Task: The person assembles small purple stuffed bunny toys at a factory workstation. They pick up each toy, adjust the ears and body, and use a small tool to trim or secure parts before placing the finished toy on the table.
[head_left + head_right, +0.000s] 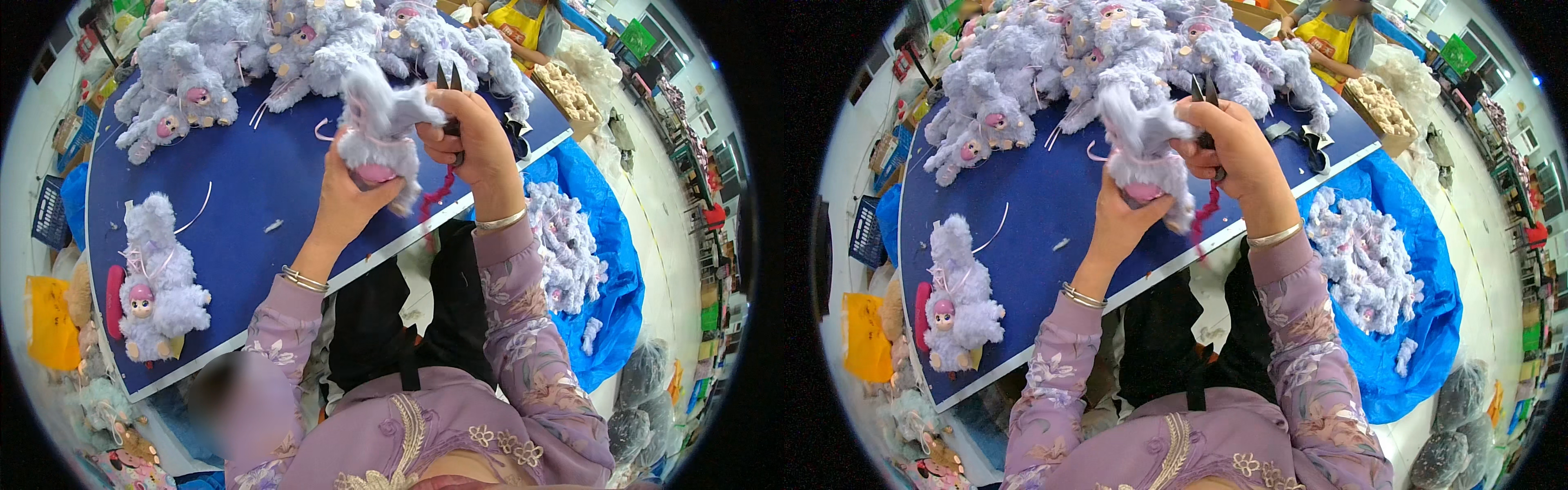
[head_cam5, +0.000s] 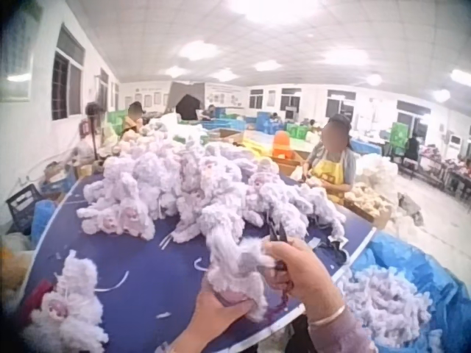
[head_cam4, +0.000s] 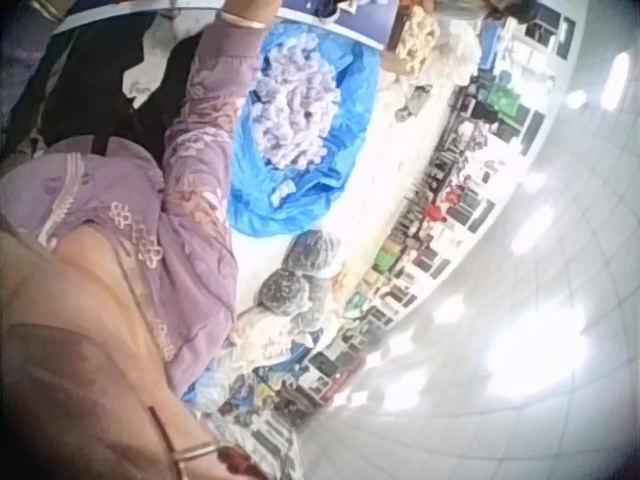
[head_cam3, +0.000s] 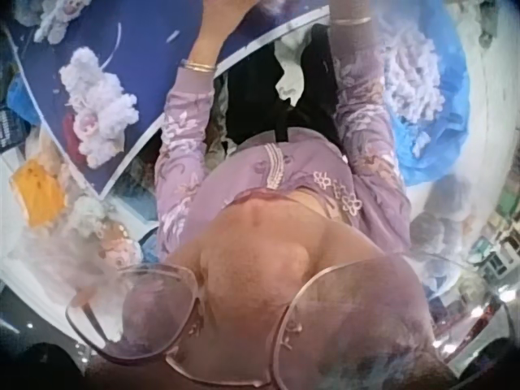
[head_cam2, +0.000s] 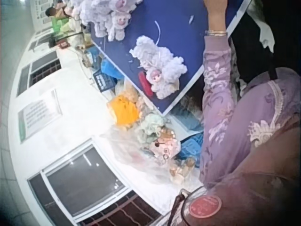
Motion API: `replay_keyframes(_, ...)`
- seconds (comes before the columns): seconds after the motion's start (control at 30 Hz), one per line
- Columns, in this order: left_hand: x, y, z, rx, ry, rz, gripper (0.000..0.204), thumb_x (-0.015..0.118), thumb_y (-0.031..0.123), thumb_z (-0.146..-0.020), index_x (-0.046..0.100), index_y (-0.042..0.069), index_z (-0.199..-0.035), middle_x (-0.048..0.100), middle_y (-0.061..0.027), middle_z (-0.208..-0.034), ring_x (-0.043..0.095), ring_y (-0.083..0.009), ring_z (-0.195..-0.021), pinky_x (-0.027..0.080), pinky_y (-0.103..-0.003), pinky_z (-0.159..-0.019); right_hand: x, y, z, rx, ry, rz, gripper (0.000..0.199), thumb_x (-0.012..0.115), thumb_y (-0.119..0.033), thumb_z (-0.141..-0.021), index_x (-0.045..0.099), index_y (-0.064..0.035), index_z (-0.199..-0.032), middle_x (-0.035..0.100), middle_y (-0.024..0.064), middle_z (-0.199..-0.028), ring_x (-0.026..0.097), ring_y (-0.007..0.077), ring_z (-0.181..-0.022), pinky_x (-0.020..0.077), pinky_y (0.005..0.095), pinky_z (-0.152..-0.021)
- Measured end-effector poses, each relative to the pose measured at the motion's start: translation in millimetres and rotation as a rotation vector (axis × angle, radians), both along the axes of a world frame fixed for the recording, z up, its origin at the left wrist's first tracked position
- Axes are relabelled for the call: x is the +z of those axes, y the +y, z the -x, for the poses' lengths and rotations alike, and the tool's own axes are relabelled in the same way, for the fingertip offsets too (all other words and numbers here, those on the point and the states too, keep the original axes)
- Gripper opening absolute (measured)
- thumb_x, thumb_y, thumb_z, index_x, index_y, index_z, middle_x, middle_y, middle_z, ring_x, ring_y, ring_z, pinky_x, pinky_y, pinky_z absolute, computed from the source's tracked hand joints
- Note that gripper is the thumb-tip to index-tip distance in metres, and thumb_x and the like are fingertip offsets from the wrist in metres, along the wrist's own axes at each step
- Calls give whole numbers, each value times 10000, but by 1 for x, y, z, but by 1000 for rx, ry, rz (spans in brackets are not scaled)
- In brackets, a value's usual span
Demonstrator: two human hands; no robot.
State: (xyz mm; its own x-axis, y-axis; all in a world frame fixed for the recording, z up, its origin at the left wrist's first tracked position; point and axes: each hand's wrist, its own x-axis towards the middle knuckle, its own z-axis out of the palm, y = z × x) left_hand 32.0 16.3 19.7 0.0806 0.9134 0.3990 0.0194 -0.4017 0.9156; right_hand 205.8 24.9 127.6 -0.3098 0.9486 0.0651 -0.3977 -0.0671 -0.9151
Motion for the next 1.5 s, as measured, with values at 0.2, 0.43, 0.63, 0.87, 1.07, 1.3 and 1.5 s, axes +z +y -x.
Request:
replay_keyframes(0.2, -1, -1, 4, -144, -177, 186, 575, 757, 189, -743, 481, -11, -1207, 574, -88, -1081, 577, -149, -934, 492, -289, -820, -26, 5, 4, -386, -261, -68, 292, 624, -222, -877, 575, -13, -1076, 630, 57, -819, 425, 42, -507, 345, 213, -443)
replay_keyframes(0.43, -4, 2, 2, -154, -393, 222, 472, 572, 280, -941, 410, -14, -1272, 527, -91, -1165, 526, -135, -1022, 438, -271, -895, -108, -26, 19, -449, -626, -379, 291, 689, -166, -825, 601, -3, -1049, 560, -22, -809, 473, 36, -686, 412, 200, -596)
replay_keyframes(0.63, -8, 1, 0, -298, -421, 245, 428, 429, 174, -947, 380, -1, -1334, 518, -74, -1217, 539, -138, -1065, 456, -281, -877, -104, -25, 19, -597, -487, -301, 241, 596, -58, -820, 565, 18, -1046, 543, -43, -790, 434, 21, -651, 387, 188, -568)
replay_keyframes(0.87, -3, -1, 7, -506, -738, 589, 337, 475, 128, -935, 437, 22, -1253, 580, -93, -1116, 641, -179, -929, 587, -354, -700, -104, -32, 23, -587, -374, -314, 159, 595, -32, -823, 516, -4, -958, 516, -16, -849, 460, 41, -721, 402, 191, -633)
replay_keyframes(1.07, -13, -1, 4, -545, -809, 544, 260, 529, 150, -950, 510, 19, -1174, 611, -92, -1063, 651, -186, -907, 587, -368, -722, -108, -38, 19, -541, -398, -304, 148, 652, -92, -874, 568, 8, -944, 537, -34, -784, 472, 40, -710, 407, 192, -645)
replay_keyframes(1.3, -3, -8, 6, -505, -799, 545, 252, 521, 97, -932, 518, 7, -1168, 611, -96, -1069, 648, -188, -910, 585, -361, -720, -98, -38, 17, -470, -470, -343, 139, 614, -86, -904, 614, 33, -976, 570, -31, -786, 493, 37, -726, 417, 200, -645)
replay_keyframes(1.5, -4, -8, 6, -429, -731, 527, 284, 503, 40, -893, 516, -5, -1174, 605, -94, -1060, 638, -188, -931, 568, -341, -730, -86, -42, 9, -288, -585, -272, 130, 573, -83, -916, 607, 30, -970, 566, -29, -778, 485, 38, -724, 413, 206, -642)
